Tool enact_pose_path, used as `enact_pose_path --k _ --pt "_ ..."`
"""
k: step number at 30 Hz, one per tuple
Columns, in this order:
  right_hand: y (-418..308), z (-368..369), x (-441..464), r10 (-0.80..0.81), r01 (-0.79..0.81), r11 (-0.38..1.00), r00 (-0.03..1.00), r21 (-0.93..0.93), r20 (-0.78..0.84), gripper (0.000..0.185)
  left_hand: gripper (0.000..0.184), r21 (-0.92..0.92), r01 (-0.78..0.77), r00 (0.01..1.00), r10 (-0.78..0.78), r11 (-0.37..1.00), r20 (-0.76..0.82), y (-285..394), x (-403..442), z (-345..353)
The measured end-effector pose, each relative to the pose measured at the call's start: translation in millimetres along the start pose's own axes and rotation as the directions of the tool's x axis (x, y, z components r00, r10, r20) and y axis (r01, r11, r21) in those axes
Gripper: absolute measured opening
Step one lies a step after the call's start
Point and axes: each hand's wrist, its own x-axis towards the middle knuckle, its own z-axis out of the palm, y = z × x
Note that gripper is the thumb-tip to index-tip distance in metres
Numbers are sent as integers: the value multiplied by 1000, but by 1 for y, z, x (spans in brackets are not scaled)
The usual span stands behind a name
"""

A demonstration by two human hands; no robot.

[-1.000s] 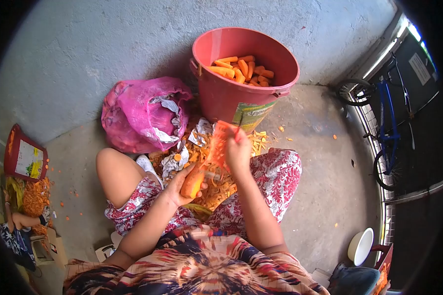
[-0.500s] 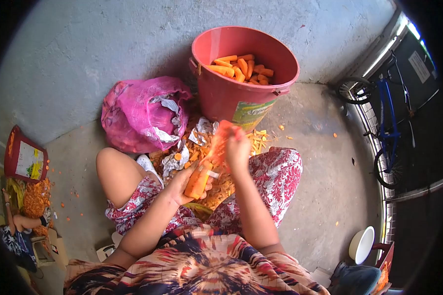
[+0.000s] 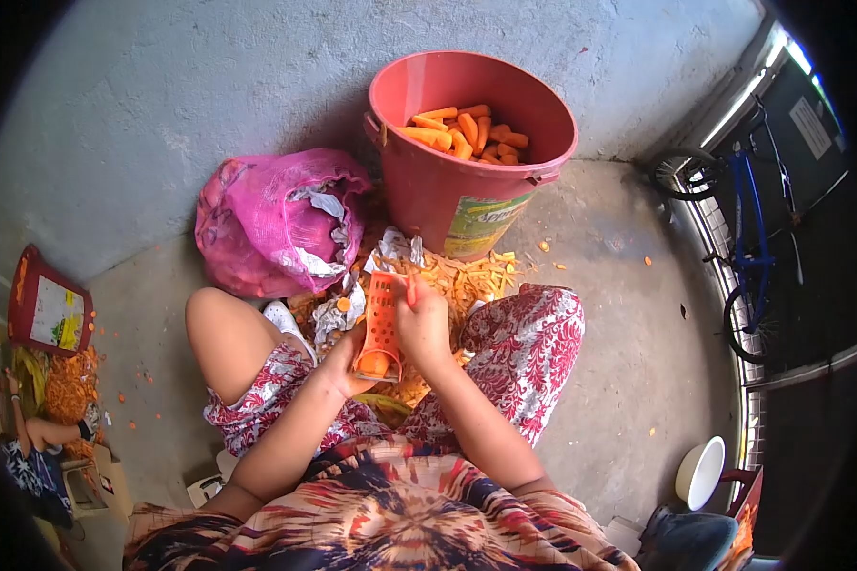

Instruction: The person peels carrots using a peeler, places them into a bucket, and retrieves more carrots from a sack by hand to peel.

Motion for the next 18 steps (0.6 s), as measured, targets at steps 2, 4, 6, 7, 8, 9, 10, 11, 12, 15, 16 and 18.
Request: enact_pose_path --k 2,4,6,7,8,9,10,11,12,15,16,18 --pt "3 0 0 44 -43 995 999 -87 12 21 33 130 30 982 -53 991 179 1 0 -11" --pt "23 -5 18 -153 139 983 982 -118 -115 22 37 231 91 980 -128 969 152 2 -11 -3" --pt "31 -23 43 -211 144 958 940 -246 -269 20 42 308 143 929 -234 940 285 -1 -15 -6" --pt "28 -39 58 -182 52 939 914 -340 -362 17 44 348 164 893 -289 923 346 -4 -18 -9" --pt "40 -57 75 -145 34 959 910 -281 -388 17 48 373 176 918 -288 911 272 -8 -24 -9" --pt "41 -64 83 -108 18 976 905 -218 -411 17 49 392 127 939 -237 911 249 -7 -25 -10" --pt "44 -65 85 -53 4 990 938 -142 -342 18 50 412 75 957 -182 908 226 -4 -27 -11" --pt "46 -68 85 -2 -18 997 964 -70 -265 19 51 429 24 971 -124 903 205 -2 -28 -11" --pt "42 -69 81 45 -46 999 982 -2 -183 21 48 480 -54 982 -40 876 183 6 -30 -9" --pt "35 -60 54 146 -95 945 979 -313 144 18 48 864 -414 897 293 288 332 18 -7 -33" --pt "36 -56 45 138 -67 949 967 -307 215 13 51 878 -372 909 310 302 278 25 -7 -26" --pt "40 -47 37 215 -77 930 907 -360 362 10 53 923 -373 883 342 93 322 41 -6 -21"
